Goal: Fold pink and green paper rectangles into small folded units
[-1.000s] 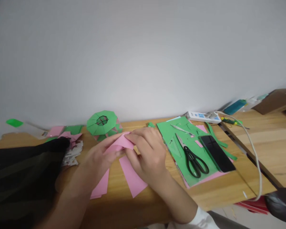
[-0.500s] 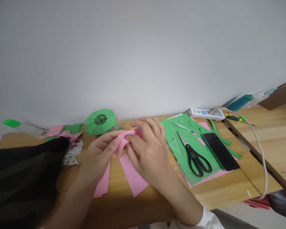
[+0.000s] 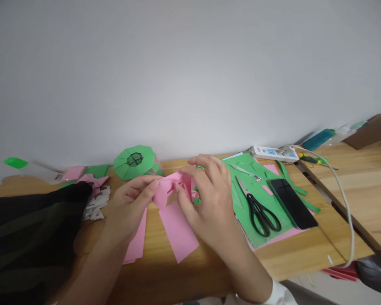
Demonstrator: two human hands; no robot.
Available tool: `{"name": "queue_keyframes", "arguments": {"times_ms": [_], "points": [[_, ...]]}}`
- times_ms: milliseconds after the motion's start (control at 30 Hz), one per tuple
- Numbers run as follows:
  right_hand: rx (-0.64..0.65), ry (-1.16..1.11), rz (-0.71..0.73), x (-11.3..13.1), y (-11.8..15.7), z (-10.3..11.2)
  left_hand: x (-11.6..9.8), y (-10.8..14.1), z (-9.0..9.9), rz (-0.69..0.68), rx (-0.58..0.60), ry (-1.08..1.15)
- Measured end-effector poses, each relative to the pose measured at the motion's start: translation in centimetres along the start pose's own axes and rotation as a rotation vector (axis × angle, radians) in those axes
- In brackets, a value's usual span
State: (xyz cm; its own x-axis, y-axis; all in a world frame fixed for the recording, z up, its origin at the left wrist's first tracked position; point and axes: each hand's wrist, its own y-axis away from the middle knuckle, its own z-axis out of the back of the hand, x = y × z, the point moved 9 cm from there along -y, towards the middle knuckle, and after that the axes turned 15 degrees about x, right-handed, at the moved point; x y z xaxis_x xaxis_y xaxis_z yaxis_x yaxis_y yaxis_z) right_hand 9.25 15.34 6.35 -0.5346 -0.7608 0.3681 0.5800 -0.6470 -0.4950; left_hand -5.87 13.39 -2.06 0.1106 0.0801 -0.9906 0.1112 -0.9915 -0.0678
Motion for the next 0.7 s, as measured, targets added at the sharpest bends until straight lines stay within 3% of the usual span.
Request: {"name": "queue_keyframes", "arguments": {"times_ms": [200,367,700], "points": [[-0.025,-0.056,-0.079,-0.4,0.1,-0.4,0.2,-0.1,-0.6,0.007,0.052,0.089],[-0.067,-0.085,-0.058,-0.1,0.1,-0.2,0.1,-0.2,-1.2,-0.011,0.1,0.13],[-0.022,-0.16,-0.021,0.8,0.4,-0.4,-0.7,0.0,-1.5,-0.048,0.126,0.007]]}}
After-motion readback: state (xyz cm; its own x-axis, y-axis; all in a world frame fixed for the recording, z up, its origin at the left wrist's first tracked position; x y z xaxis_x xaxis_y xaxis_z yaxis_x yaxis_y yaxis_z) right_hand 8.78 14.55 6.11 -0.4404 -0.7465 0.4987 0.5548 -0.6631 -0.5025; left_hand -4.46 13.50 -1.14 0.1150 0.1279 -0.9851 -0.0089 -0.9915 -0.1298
